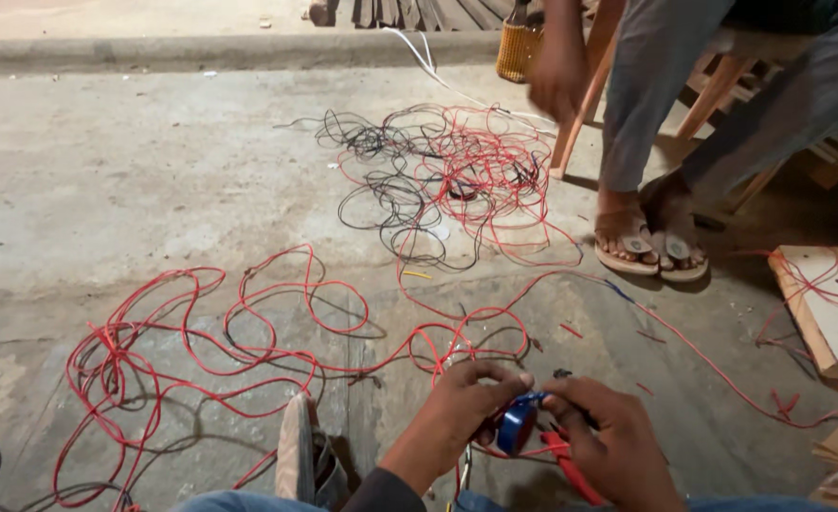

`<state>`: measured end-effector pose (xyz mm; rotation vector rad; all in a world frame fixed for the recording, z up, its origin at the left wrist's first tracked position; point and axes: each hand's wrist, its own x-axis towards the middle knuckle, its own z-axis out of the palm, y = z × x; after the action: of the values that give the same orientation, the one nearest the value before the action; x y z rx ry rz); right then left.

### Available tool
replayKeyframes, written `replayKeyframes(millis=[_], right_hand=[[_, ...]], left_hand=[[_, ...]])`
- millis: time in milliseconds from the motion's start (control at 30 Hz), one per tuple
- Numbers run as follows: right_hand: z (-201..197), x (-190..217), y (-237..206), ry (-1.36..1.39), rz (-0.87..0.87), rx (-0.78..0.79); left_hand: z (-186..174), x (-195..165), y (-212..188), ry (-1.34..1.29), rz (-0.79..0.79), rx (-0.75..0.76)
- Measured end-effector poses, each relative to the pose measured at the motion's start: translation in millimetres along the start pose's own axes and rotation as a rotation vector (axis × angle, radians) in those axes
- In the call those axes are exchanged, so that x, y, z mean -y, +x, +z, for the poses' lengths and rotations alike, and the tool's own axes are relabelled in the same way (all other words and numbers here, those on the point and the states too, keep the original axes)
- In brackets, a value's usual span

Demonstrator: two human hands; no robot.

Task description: The person sits on the floor and repairs electrical wires by stripping insulation with pliers, twisting exposed conductors together, and wrapping the joints with blue electrical tape. The person handles red and black wires, using pliers and tape to complete the connections.

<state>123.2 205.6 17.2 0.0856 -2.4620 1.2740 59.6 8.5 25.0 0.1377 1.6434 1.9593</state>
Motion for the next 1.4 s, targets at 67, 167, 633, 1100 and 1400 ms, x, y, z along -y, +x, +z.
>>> replayKeyframes(millis=[67,167,633,1100,1400], right_hand=[[-3,-2,0,0.007,0.052,-0.002],[-5,-3,2,0.024,0.153,-0.001],[-2,2,3,0.071,0.206,-0.020],[-8,25,4,-0.197,-0.135,-0.124],[-15,20,4,-0.103,-0.029,-0.070]], left_hand=[[2,-2,-4,-0.076,0.093,0.070],[4,-8,-5,-0.290,-0.024,0.189],[-14,-13,-3,-0.440,-0.245,0.492],[3,17,8,-0.326,-0.175,0.454],[19,-2,-11,-0.357,0.005,0.189]])
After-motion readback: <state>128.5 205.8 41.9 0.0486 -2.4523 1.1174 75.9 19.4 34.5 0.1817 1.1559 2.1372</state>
